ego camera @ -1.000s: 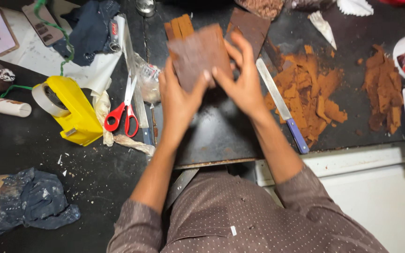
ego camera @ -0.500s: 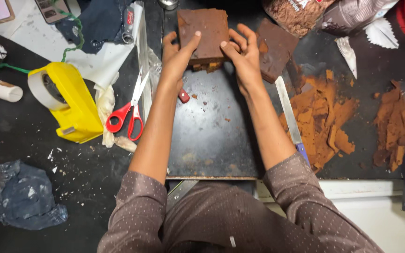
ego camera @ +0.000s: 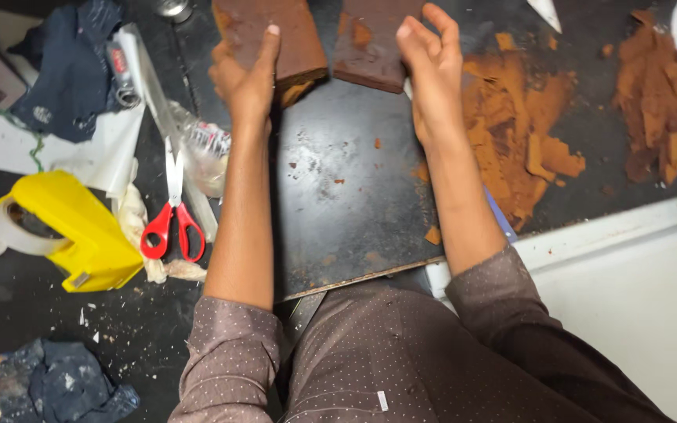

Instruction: The person cuts slabs of chocolate cake into pieces, places them onto a metal tray, and then mixes white frosting with cocoa powder and a liquid ingredient on a countertop.

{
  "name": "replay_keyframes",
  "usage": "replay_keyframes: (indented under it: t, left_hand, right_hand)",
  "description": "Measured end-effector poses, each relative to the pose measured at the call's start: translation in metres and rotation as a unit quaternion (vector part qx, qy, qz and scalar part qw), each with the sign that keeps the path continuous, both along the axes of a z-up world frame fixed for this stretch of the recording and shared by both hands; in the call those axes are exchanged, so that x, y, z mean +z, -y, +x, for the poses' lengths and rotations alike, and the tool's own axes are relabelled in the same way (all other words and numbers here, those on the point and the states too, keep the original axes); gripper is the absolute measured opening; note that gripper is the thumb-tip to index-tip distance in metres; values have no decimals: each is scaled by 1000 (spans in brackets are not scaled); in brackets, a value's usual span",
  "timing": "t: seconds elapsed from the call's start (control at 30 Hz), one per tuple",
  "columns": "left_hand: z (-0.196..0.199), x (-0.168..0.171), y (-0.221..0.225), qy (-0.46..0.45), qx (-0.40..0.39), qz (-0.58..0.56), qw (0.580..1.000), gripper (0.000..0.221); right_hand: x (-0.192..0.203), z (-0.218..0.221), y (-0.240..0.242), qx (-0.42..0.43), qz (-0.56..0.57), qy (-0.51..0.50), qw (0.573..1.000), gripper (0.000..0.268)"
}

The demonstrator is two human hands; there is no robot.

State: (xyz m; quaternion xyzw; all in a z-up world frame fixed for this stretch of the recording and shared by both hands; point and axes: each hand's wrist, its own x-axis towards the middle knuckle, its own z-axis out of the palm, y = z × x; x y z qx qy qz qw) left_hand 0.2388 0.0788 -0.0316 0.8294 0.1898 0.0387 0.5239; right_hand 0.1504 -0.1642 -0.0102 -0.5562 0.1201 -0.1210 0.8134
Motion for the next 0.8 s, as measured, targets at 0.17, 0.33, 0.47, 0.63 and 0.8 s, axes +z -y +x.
replay_keyframes:
  t: [0.17,0.33,0.47,0.63,0.8]
  left_hand:
    - [7,5,3,-23,-4,9,1000,93]
    - [3,-12,-11,24,-3,-110,994,96]
    - [0,-15,-39,23,-60,-225,972,93]
    - [-21,4,-32,222,-96,37,970,61]
    - [-68,48,64,373,-193,242,875,53]
  right_hand:
    - [3,43,14,189,419,-23,888,78]
    - [33,28,-1,111,35,-34,993,68]
    - [52,-115,35,-8,-413,-23,911,42]
    - [25,-216,51,-27,-662,-136,737,36]
    - [6,-224,61,-45,-674,-105,730,52]
